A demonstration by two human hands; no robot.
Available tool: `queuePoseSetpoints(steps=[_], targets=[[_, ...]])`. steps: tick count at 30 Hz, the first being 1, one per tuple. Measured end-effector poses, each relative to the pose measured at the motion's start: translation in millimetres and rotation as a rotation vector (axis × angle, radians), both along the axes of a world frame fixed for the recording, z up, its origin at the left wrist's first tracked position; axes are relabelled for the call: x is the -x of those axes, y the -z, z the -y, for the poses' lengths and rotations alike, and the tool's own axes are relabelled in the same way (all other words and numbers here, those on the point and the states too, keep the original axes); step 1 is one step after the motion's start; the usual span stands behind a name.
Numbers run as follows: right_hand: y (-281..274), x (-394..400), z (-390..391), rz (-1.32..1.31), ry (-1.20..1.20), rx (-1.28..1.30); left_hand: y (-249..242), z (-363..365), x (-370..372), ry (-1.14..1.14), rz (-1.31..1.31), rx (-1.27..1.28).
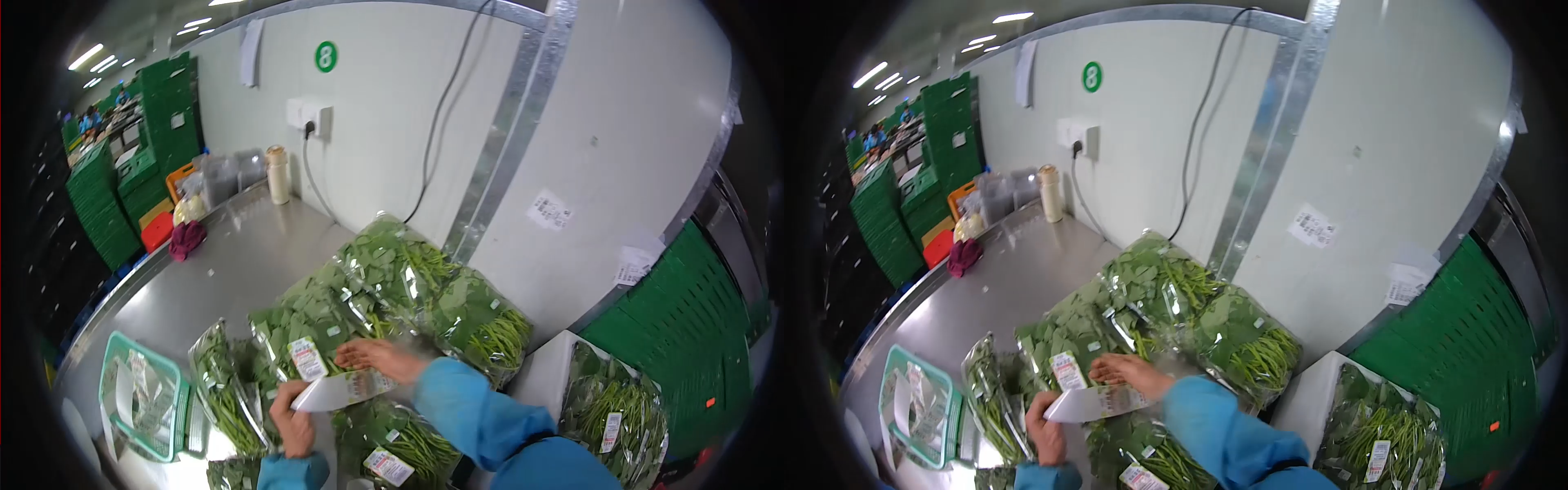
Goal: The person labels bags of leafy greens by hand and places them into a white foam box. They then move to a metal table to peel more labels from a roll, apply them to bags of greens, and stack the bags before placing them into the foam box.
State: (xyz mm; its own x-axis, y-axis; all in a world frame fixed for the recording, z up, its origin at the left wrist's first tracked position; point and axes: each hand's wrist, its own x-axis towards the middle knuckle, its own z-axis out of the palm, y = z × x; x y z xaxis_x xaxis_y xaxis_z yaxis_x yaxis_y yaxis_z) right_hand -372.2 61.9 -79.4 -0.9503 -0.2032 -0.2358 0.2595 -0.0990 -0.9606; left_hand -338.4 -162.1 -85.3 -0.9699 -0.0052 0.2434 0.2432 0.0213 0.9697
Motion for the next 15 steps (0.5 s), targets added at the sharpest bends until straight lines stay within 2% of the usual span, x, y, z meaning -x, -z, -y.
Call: queuePoseSetpoints(steps=[2,3,5,6,7,9,10,12,13,14,15], targets=[[-53,-27,7,0.053,-0.141,0.398,-16,-19,8,-0.008,0.047,-0.055],[-59,-31,2,0.055,-0.164,0.399,-22,-28,13,0.012,0.085,-0.171],[-68,-39,-7,-0.025,-0.326,-0.151,-22,-39,24,0.024,0.143,-0.294],[-74,-43,-10,-0.026,-0.333,-0.151,-24,-42,28,0.036,0.173,-0.332],[-79,-47,-12,-0.021,-0.24,-0.186,-36,-52,28,0.032,0.172,-0.331],[-80,-49,-13,-0.118,-0.123,-0.322,-65,-71,22,-0.283,-0.336,-0.107],[-80,-50,-14,-0.118,-0.121,-0.324,-69,-68,20,-0.281,-0.336,-0.108],[-84,-59,-11,-0.182,-0.049,-0.265,-72,-61,17,0.033,-0.773,0.428],[-87,-64,-11,-0.178,-0.045,-0.264,-71,-62,20,0.147,-0.791,0.418],[-92,-69,-11,-0.168,0.001,-0.109,-61,-64,21,0.151,-0.792,0.417],[-95,-70,-12,-0.16,0.046,0.045,-46,-68,21,0.223,-0.554,0.245]])
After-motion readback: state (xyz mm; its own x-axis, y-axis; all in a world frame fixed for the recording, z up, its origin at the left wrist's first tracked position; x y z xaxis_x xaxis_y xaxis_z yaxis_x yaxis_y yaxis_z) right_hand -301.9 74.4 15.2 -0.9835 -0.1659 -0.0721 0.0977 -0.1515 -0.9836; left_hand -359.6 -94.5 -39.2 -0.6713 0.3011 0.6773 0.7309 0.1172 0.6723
